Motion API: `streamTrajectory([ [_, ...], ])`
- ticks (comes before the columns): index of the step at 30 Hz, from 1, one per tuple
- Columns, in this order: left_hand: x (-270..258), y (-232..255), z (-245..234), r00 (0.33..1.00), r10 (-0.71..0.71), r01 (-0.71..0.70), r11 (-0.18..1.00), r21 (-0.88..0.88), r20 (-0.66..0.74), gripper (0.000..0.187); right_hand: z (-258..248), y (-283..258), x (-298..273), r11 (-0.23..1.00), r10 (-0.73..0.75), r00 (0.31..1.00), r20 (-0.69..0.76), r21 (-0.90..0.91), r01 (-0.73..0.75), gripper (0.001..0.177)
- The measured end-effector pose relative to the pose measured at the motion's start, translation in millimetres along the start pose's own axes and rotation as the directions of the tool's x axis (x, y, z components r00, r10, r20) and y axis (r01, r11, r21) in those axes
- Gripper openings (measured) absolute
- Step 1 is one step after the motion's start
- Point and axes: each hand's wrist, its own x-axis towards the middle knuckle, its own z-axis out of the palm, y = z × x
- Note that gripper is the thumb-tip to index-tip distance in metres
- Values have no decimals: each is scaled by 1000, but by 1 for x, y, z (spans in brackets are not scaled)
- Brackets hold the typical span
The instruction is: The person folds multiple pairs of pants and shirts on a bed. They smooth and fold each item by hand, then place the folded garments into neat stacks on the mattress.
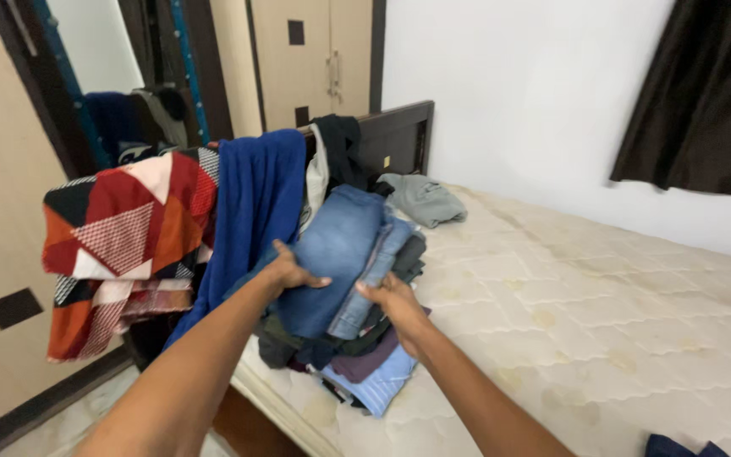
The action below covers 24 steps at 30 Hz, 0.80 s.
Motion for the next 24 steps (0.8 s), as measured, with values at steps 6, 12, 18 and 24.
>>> streamTrajectory([
  [6,-57,42,10,996,-38,60,954,293,-82,164,14,-5,28,983,148,961,-235,140,-117,74],
  [12,-123,66,0,979,139,-103,969,224,-148,130,-1,24,24,976,212,842,-496,151,-157,73],
  [18,-149,80,4,941,202,-157,971,180,-272,107,10,23,6,985,83,921,-380,171,-18,84],
  [24,-178,79,-7,903,277,-237,959,157,-328,104,11,7,-2,974,184,958,-221,170,-148,96],
])
